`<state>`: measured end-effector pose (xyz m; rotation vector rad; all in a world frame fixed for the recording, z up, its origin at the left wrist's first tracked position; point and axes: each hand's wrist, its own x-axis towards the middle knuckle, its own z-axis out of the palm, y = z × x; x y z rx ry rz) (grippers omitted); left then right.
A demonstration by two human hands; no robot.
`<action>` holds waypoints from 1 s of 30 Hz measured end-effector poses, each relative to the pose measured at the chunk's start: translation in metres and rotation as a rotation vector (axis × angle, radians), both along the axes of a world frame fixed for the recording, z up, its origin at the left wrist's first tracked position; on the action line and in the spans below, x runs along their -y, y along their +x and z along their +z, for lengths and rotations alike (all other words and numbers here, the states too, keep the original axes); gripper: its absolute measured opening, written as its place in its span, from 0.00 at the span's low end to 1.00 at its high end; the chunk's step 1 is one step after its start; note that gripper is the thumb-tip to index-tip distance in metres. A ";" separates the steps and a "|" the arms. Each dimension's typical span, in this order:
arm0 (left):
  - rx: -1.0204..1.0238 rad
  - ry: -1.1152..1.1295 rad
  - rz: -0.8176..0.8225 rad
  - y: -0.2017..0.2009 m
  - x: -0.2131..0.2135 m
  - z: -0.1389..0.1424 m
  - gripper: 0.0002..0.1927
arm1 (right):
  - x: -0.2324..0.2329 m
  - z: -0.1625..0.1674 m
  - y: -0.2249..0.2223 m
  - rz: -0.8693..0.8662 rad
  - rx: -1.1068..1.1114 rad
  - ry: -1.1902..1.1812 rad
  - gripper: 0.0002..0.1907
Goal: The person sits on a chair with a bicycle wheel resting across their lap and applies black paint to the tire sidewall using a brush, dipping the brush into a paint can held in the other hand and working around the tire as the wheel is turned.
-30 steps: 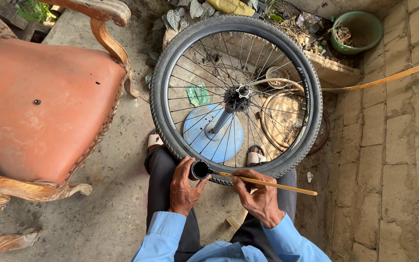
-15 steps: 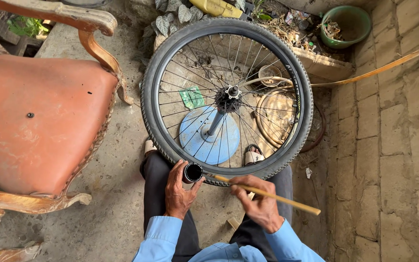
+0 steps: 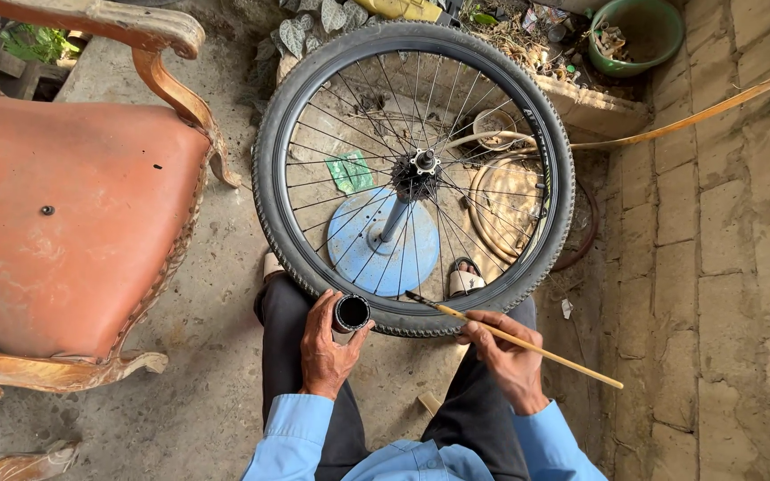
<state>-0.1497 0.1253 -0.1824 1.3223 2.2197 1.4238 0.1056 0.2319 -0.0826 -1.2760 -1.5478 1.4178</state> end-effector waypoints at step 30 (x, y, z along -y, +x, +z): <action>-0.014 0.011 -0.009 0.018 -0.003 0.003 0.37 | -0.004 -0.041 0.007 -0.018 0.063 0.052 0.11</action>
